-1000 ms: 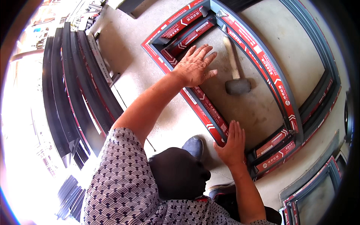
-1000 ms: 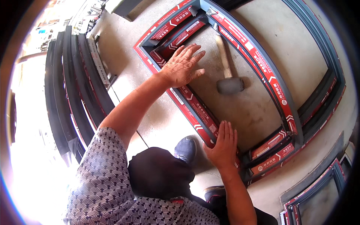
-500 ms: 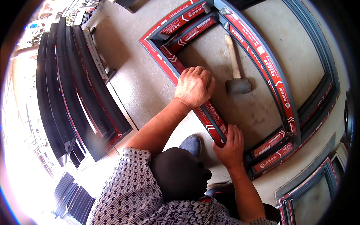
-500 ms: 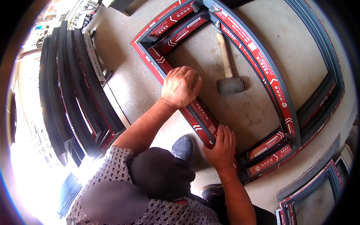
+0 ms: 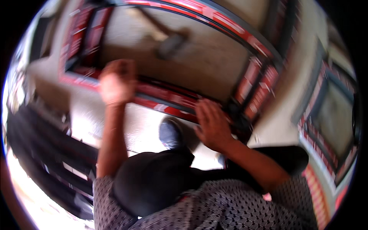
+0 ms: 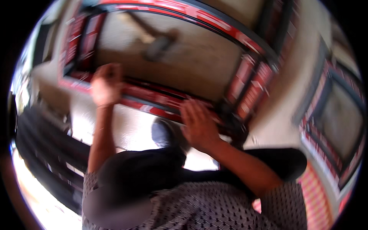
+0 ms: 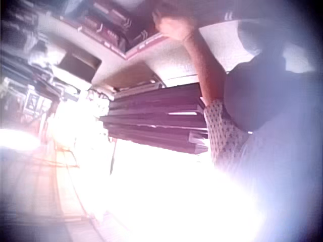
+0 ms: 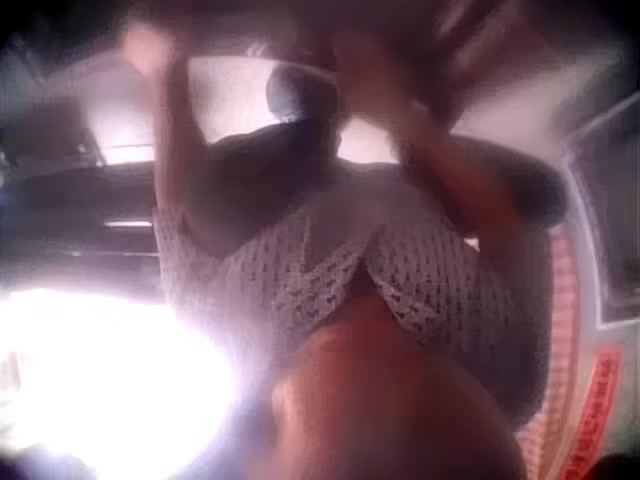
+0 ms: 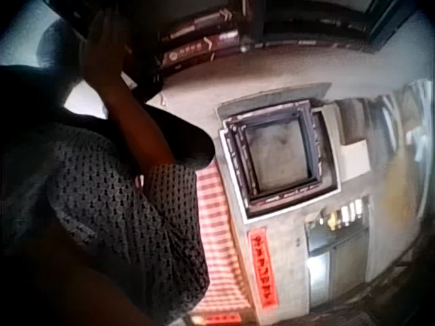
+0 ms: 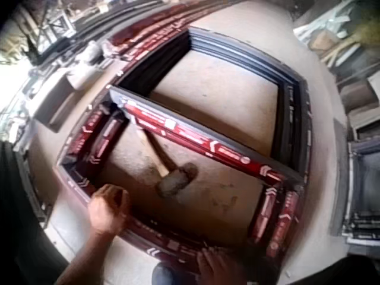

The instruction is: The person assembles window frames by fitting metal profiles together and securing them with a hammer. They then measure the assembled frames using a tape measure to verify dimensions.

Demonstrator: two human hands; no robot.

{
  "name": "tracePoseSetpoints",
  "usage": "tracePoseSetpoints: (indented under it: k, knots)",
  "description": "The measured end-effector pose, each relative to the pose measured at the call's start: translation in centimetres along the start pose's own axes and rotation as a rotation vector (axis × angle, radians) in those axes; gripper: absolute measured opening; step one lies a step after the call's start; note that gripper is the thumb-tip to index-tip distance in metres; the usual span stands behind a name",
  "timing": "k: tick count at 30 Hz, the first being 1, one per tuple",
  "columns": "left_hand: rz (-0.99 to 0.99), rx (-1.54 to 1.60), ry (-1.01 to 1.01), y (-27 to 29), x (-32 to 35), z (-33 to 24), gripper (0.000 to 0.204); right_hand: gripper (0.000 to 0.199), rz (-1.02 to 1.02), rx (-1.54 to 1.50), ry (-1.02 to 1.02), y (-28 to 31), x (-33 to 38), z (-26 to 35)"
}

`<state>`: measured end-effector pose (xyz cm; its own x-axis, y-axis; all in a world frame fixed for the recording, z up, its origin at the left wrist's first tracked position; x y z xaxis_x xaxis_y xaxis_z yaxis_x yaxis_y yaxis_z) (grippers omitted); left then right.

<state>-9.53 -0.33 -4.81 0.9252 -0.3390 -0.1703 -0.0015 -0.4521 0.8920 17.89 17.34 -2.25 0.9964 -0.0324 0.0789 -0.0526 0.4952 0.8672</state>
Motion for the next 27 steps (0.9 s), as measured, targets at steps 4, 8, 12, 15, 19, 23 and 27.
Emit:
tracePoseSetpoints:
  k: [4, 8, 12, 15, 19, 23, 27]
  knots:
    - [0.073, -0.073, 0.3, 0.5, 0.3, 0.6, 0.038, 0.05, -0.135, -0.221, 0.028, 2.2, 4.2, 2.1]
    - [0.062, -0.273, 0.104, -0.6, -0.1, 1.3, 0.048, 0.038, -0.195, -0.36, 0.041, 0.4, 7.1, 4.0]
    - [0.091, -0.309, 0.07, -1.1, -0.2, 1.6, 0.046, 0.026, -0.064, -0.452, -0.094, -1.1, 9.0, 2.9]
    - [0.128, -0.303, 0.026, -1.3, 0.0, 1.3, 0.044, 0.022, 0.098, -0.465, -0.18, -2.3, 10.2, 1.3]
    - [0.169, -0.25, 0.0, -2.3, 1.2, 0.3, 0.041, 0.025, 0.147, -0.474, -0.239, -3.0, 11.4, 0.4]
    - [0.21, -0.193, -0.046, -3.7, 3.1, -2.6, 0.038, 0.027, 0.175, -0.518, -0.295, -2.4, 12.0, -0.9]
    - [0.258, -0.145, -0.07, -4.4, 4.5, -4.3, 0.037, 0.027, 0.183, -0.535, -0.323, -2.3, 12.2, -1.9]
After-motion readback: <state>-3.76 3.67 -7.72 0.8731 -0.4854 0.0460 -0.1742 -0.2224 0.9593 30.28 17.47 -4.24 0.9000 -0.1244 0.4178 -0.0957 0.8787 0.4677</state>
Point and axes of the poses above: each hand's wrist, its own x-axis away from the middle knuckle, its own y-axis out of the back of the hand, z = x × y, the point moved 6 cm from there along -x, towards the middle knuckle, and after that the axes turned 10 degrees about -z, right-handed, at the moved point
